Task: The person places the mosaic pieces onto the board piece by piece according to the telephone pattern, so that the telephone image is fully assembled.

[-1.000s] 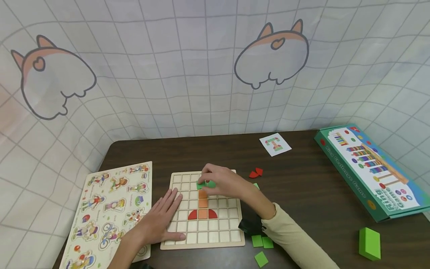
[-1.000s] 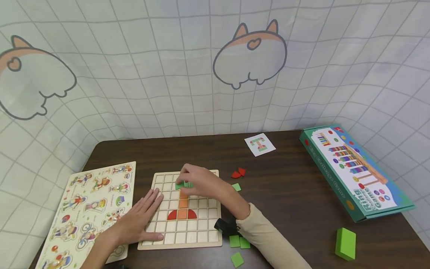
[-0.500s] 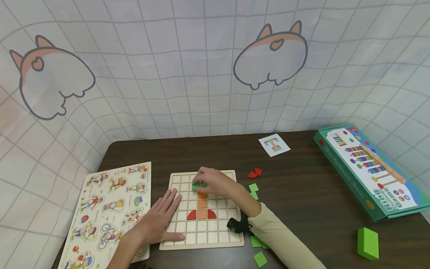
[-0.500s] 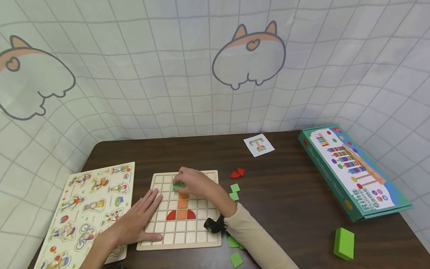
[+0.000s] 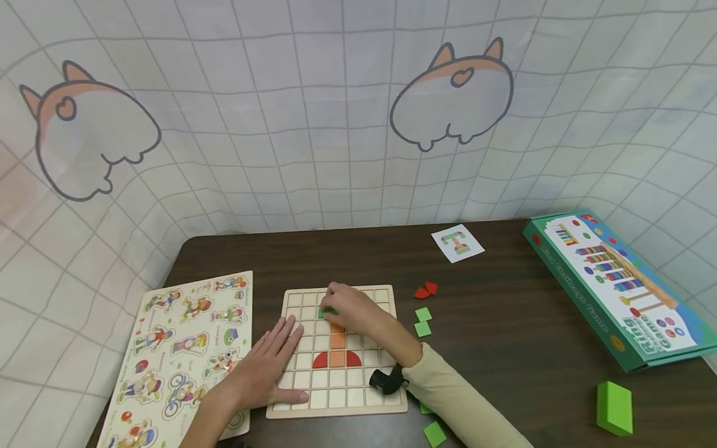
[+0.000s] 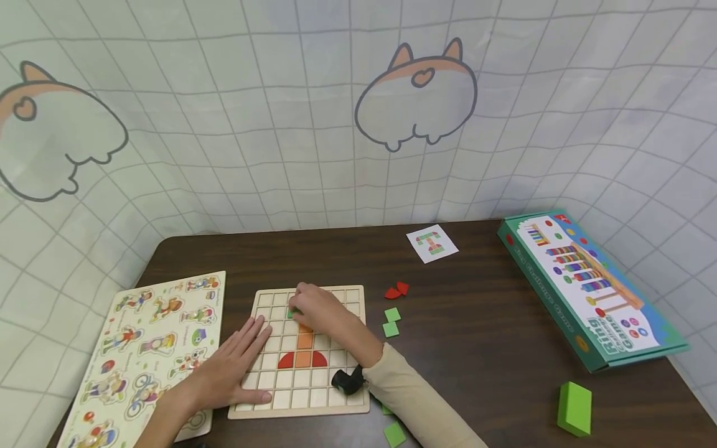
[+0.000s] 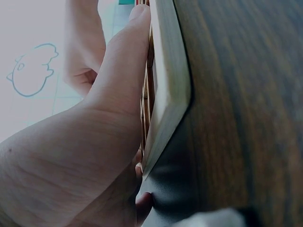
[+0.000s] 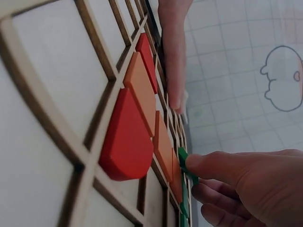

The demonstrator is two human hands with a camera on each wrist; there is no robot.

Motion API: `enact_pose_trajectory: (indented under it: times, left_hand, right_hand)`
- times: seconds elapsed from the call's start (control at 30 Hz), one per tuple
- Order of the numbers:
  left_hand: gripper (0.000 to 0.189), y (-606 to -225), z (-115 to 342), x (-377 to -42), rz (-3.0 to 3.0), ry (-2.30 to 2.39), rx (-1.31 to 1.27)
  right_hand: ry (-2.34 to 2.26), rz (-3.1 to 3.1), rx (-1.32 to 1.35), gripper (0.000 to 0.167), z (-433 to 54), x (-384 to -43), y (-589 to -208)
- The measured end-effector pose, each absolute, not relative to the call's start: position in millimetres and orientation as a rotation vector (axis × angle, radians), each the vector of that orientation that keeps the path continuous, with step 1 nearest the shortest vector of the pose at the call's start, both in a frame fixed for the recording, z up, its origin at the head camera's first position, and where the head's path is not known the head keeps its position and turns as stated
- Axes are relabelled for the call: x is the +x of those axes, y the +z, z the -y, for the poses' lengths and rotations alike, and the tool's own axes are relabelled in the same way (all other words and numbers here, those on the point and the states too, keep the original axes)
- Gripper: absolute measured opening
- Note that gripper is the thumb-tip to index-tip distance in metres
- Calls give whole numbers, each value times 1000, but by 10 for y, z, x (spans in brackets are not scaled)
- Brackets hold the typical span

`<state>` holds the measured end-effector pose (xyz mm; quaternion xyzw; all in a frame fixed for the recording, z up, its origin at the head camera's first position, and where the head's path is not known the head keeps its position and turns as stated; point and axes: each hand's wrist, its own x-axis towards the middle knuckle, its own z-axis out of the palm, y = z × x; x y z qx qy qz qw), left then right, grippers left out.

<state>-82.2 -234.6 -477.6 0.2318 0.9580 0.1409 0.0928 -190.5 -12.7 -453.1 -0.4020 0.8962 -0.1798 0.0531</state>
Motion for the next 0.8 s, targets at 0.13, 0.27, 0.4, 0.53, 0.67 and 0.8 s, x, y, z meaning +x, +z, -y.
enact_pose_trajectory:
  times: [0.13, 0.27, 0.4, 0.53, 0.67, 0.8]
  left_hand:
    - [112, -4777, 2345, -821, -2843, 424, 685]
    - [112, -4791, 2344, -816, -2849, 421, 692]
    - [112, -4798, 2340, -808, -2854, 421, 693]
    - [111, -4797, 2343, -800, -2851, 416, 693]
    - [112, -4795, 2349, -799, -2855, 413, 690]
    - [112, -4800, 2348, -805, -2843, 436, 684]
  right_hand:
    - [-546, -2695, -1261, 15, 134, -1907, -4540]
    - [-492, -2691, -1319, 15, 126, -1903, -4557]
    - [-436, -2745, -1399, 16, 121, -1883, -4538]
    - [-485, -2755, -1419, 18, 48, -1842, -4445]
    - [-616, -2723, -1418, 21, -182, -1805, -4353]
    - [-682, -2733, -1403, 22, -561, -1782, -4339]
